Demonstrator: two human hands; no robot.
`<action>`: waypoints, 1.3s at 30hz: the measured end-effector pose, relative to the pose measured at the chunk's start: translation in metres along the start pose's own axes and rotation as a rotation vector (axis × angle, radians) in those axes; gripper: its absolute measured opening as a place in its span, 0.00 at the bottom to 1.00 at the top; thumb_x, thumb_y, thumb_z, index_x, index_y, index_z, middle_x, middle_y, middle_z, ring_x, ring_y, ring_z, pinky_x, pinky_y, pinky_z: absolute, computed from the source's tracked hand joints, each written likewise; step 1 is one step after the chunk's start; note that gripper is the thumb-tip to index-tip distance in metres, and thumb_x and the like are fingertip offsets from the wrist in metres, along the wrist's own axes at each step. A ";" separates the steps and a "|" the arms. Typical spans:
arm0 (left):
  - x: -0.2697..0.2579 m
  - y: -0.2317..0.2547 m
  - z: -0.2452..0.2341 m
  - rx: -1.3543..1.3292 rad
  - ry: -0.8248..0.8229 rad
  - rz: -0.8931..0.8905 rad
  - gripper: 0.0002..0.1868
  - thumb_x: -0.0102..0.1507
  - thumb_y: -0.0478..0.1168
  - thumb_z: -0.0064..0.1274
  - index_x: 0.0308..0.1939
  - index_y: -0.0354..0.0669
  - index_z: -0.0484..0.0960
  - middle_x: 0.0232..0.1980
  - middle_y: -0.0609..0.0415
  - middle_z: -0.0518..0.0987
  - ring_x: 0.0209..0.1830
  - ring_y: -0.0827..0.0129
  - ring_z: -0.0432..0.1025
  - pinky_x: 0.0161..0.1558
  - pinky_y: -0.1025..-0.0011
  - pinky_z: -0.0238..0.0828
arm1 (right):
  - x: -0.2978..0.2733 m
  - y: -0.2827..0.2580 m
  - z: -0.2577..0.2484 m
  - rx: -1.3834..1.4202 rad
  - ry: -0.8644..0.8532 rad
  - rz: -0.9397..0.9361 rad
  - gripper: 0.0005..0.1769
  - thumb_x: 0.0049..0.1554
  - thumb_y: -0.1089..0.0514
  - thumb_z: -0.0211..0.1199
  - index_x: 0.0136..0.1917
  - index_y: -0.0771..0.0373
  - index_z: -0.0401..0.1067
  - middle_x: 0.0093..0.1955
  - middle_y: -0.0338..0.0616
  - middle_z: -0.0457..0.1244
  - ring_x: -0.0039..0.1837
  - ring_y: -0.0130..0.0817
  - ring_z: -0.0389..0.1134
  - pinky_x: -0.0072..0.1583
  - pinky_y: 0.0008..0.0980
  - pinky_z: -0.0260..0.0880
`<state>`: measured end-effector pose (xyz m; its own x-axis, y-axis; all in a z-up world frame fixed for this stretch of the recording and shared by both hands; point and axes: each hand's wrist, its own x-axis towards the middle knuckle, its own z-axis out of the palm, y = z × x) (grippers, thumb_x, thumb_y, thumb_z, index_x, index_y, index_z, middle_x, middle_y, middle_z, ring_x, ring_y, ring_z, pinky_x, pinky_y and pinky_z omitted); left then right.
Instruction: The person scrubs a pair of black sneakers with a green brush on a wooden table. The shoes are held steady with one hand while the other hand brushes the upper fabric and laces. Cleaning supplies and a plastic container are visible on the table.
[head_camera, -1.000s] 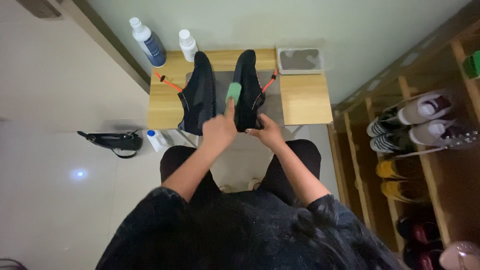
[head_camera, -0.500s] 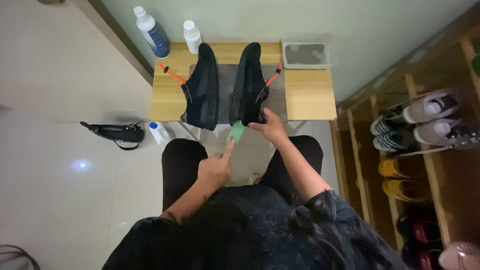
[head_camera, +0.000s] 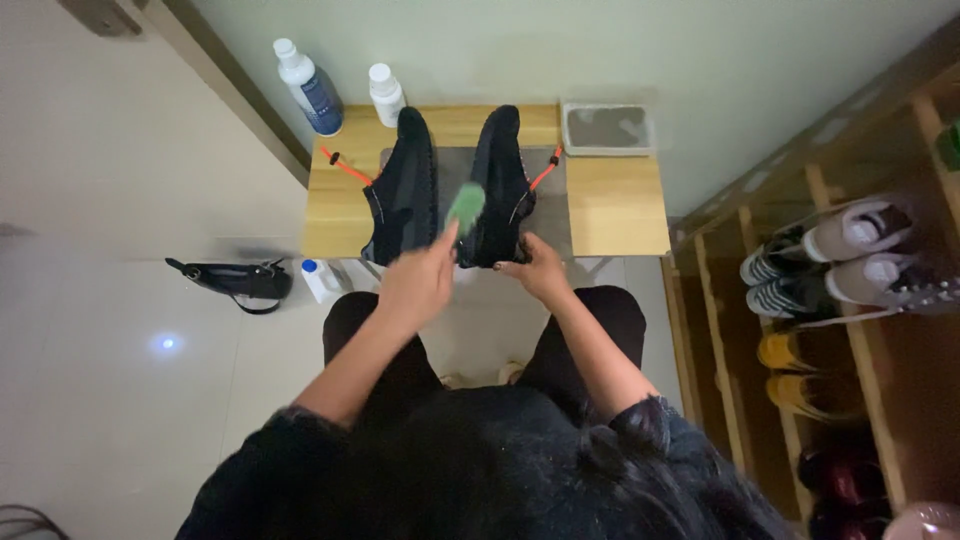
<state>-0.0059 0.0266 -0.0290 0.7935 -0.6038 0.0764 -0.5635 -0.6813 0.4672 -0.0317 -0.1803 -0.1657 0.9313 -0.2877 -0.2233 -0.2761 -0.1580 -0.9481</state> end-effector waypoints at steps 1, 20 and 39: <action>0.009 0.001 0.001 -0.001 -0.004 0.004 0.23 0.62 0.42 0.33 0.63 0.49 0.62 0.32 0.36 0.77 0.33 0.41 0.72 0.33 0.49 0.66 | 0.004 0.007 0.001 0.001 0.004 0.003 0.22 0.45 0.69 0.64 0.54 0.70 0.64 0.51 0.62 0.61 0.57 0.58 0.61 0.55 0.50 0.62; -0.097 -0.025 0.062 0.103 -0.409 -0.245 0.26 0.60 0.43 0.28 0.64 0.62 0.58 0.36 0.43 0.75 0.35 0.49 0.73 0.36 0.57 0.71 | -0.004 -0.044 0.010 0.039 -0.022 0.177 0.29 0.51 0.46 0.58 0.61 0.63 0.59 0.56 0.52 0.57 0.58 0.43 0.59 0.54 0.38 0.62; -0.110 -0.072 0.026 -0.089 -0.256 -0.040 0.24 0.62 0.47 0.33 0.63 0.57 0.59 0.27 0.48 0.73 0.23 0.57 0.67 0.25 0.59 0.60 | 0.003 -0.128 -0.039 -0.159 0.215 0.071 0.14 0.42 0.57 0.69 0.40 0.56 0.66 0.40 0.32 0.59 0.46 0.23 0.59 0.48 0.22 0.55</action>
<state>-0.0583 0.1311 -0.0936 0.7244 -0.6696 -0.1641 -0.5010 -0.6748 0.5418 -0.0026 -0.1980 -0.0367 0.8414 -0.4943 -0.2182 -0.3881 -0.2719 -0.8806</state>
